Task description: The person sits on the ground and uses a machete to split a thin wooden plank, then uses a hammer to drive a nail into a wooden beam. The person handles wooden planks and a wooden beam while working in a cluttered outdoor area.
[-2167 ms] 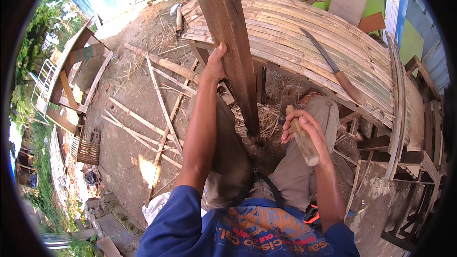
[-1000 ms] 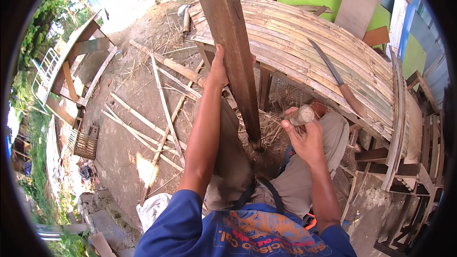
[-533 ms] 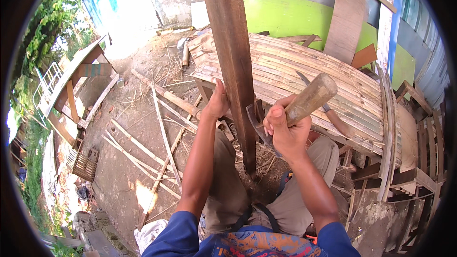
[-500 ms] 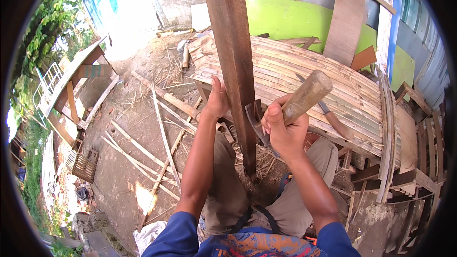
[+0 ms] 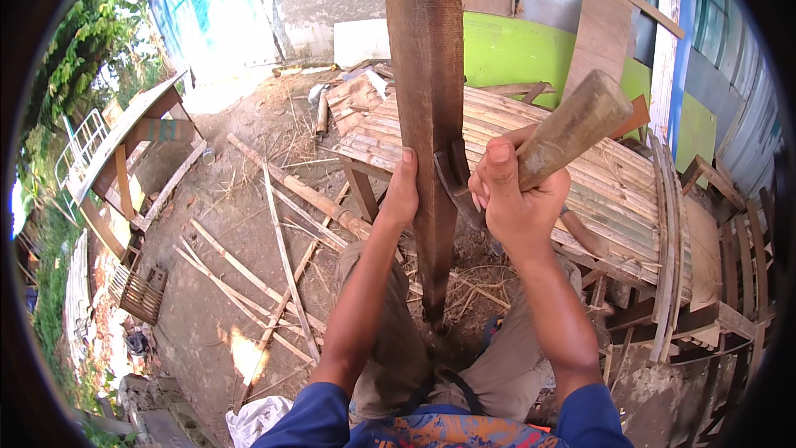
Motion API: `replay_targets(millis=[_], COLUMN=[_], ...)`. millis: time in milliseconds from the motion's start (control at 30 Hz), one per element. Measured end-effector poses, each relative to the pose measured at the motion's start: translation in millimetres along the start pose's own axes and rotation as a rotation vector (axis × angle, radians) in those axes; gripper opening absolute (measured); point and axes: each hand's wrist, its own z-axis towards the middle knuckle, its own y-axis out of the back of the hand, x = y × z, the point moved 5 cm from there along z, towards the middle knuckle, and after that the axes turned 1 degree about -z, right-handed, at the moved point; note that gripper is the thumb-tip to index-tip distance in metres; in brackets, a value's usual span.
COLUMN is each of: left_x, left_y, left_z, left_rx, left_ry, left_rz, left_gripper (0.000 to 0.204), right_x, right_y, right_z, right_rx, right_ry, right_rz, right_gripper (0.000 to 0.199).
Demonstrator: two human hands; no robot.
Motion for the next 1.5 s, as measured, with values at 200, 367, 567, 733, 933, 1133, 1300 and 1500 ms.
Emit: replay_targets(millis=[200, 367, 567, 733, 933, 1133, 1300, 1500], left_x=[13.0, 20.5, 18.4, 10.1, 13.2, -16.8, -33.0, -40.9], left_y=[-0.4, 3.3, 1.6, -9.5, -9.7, -22.8, -30.8, -36.2], left_z=[-1.7, -2.4, 2.2, 9.5, 1.4, -6.3, -11.2, -17.5], left_rx=[-0.016, 0.010, -0.047, 0.061, 0.031, -0.037, -0.027, -0.016], left_ry=[-0.017, 0.052, 0.170, 0.002, 0.028, -0.076, -0.204, -0.258], left_rz=[0.033, 0.024, -0.237, 0.004, -0.040, 0.037, 0.136, 0.128], left_gripper=[0.077, 0.080, 0.082, 0.086, 0.083, 0.077, 0.074, 0.071], right_x=[24.5, 19.7, -10.5, -8.4, -4.3, 2.9, 13.8, 23.3], right_y=[-1.0, 12.4, 20.0, 15.3, 5.1, 6.2, 6.2, 9.1], right_z=[3.8, -3.7, -43.4, -36.8, -22.8, -14.7, -0.6, 7.8], right_rx=[-0.027, -0.069, -0.018, -0.025, -0.043, -0.039, -0.020, 0.005], right_ry=[0.084, -0.010, -0.120, 0.009, 0.151, 0.161, 0.029, -0.195], right_rz=[0.109, 0.143, 0.098, 0.012, 0.116, 0.105, 0.018, 0.091], right_gripper=[0.038, 0.038, 0.036, 0.037, 0.046, 0.047, 0.037, 0.044])
